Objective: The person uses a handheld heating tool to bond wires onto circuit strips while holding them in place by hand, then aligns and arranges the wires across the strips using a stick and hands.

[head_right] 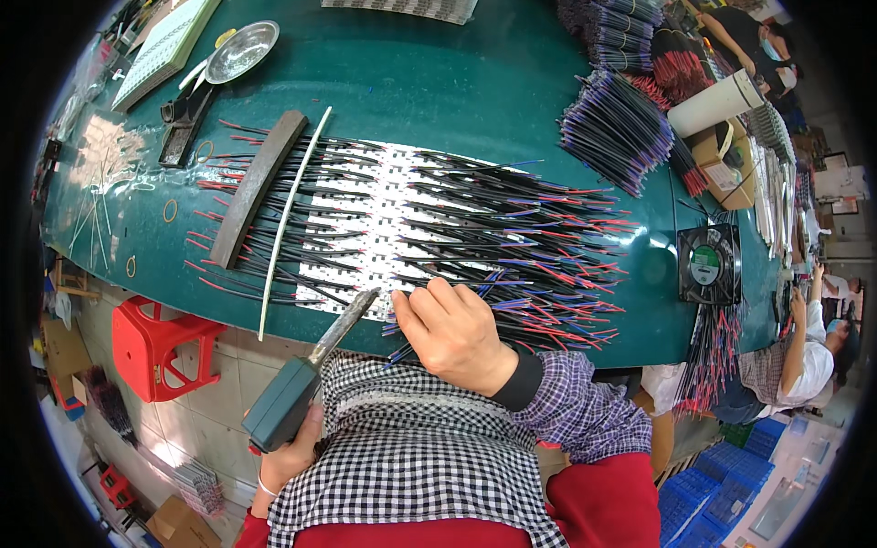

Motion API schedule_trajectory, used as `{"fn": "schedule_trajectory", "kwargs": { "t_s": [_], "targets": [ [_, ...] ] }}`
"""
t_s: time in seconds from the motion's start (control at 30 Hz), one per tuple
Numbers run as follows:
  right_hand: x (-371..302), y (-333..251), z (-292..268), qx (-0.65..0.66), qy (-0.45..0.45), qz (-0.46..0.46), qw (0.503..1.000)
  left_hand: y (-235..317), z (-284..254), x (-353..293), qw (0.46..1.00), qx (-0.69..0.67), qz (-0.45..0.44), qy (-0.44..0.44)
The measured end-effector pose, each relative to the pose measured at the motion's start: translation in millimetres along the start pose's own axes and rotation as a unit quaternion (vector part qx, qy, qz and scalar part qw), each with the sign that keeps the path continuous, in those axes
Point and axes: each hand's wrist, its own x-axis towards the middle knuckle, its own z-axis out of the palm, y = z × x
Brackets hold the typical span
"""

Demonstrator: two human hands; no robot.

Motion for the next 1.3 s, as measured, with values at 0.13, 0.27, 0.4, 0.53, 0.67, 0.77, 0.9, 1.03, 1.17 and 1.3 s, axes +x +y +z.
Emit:
{"fn": "schedule_trajectory", "kwargs": {
  "t_s": [0.13,0.27,0.4,0.53,0.67,0.77,0.9,1.03,1.17,1.3],
  "targets": [
    [0,0,1,0.002,0.002,0.001,1.000,-10,-2,-13,1.000,0.022,0.008,0.005],
    [-1,1,1,0.020,0.008,0.012,1.000,-15,4,-17,0.998,-0.029,-0.044,0.017],
    [-2,2,1,0.055,0.012,0.032,0.998,-11,3,-14,0.997,-0.036,-0.063,0.011],
    [-2,2,1,0.073,0.010,0.039,0.997,2,-2,-4,0.999,-0.028,-0.038,0.007],
    [-1,2,1,0.066,0.005,0.031,0.997,17,-5,10,1.000,0.000,-0.004,-0.003],
    [-1,2,1,0.056,0.005,0.023,0.998,24,-7,15,1.000,-0.016,-0.015,-0.003],
    [0,-1,3,0.027,0.011,0.000,1.000,25,-11,17,0.999,-0.033,-0.036,-0.017],
    [0,-2,2,0.010,0.002,-0.008,1.000,23,-13,18,1.000,-0.015,-0.017,-0.021],
    [0,0,1,0.035,0.001,0.010,0.999,21,-14,13,1.000,-0.009,-0.021,-0.021],
    [-1,2,1,0.054,0.004,0.020,0.998,19,-10,8,0.998,-0.047,-0.031,0.015]
  ]
}}
